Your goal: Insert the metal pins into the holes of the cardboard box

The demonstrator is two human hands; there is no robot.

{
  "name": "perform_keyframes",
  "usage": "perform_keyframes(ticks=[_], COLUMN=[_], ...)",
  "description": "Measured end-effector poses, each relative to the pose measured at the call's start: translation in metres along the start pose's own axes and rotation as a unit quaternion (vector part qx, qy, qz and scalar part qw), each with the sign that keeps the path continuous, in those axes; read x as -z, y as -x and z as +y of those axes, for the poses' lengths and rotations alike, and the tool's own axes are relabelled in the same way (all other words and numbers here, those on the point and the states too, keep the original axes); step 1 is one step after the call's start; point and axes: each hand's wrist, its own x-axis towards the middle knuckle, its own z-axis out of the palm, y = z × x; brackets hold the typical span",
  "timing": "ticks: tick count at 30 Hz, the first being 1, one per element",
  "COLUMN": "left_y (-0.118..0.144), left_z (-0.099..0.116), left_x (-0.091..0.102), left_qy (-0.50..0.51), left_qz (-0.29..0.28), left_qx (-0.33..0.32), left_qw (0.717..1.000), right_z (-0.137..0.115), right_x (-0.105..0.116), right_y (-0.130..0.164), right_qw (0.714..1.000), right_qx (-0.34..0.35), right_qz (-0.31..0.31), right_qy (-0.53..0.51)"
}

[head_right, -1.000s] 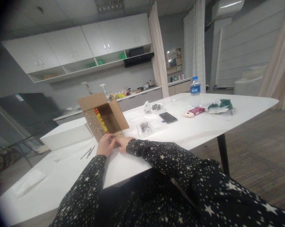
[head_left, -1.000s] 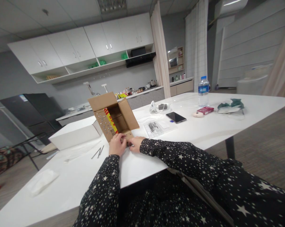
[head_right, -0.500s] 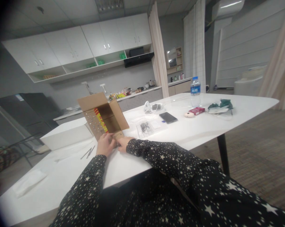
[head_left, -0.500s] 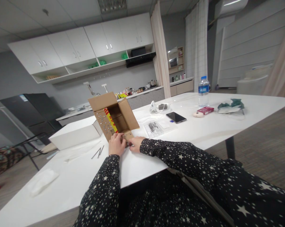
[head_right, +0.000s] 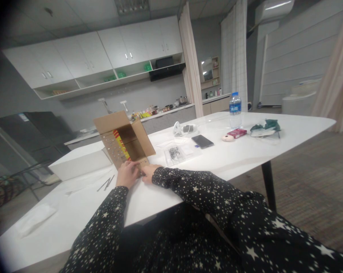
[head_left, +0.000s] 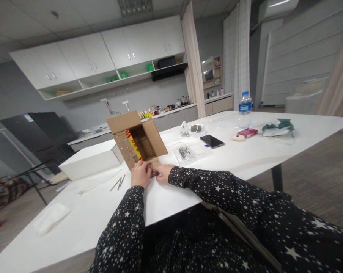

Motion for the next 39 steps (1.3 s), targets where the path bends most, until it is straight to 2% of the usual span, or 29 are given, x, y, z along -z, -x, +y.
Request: perform_keyframes(ticks=[10, 15, 20, 29, 39], left_y=[0.0008, 0.0019, 0.0011, 0.0010, -0.0014], left_z=[0.0007, 0.0003, -0.0013, 0.0000, 0.0037], left_x=[0.0011, 0.0040, 0.0047, 0.0020, 0.0009], left_qy=[-0.026, -0.047, -0.056, -0.050, 0.016], left_qz=[0.015, 0.038, 0.024, 0.003, -0.030], left_qx=[0.015, 0.042, 0.049, 0.011, -0.087], left_qw=[0.999, 0.997, 0.997, 0.999, 0.996], right_z=[-0.0032, -0.0021, -0.0007, -0.0019, 0.0010], right_x=[0.0018, 0.0033, 0.0033, 0.0039, -0.0015], right_y=[0.0019, 0.0038, 0.0034, 0.0030, -0.0004], right_qw=[1.000, 1.000, 1.000, 1.000, 1.000], right_qx=[-0.022, -0.004, 0.002, -0.009, 0.006], right_qz=[-0.001, 0.005, 0.000, -0.005, 0.010], right_qy=[0.004, -0.002, -0.004, 0.002, 0.007])
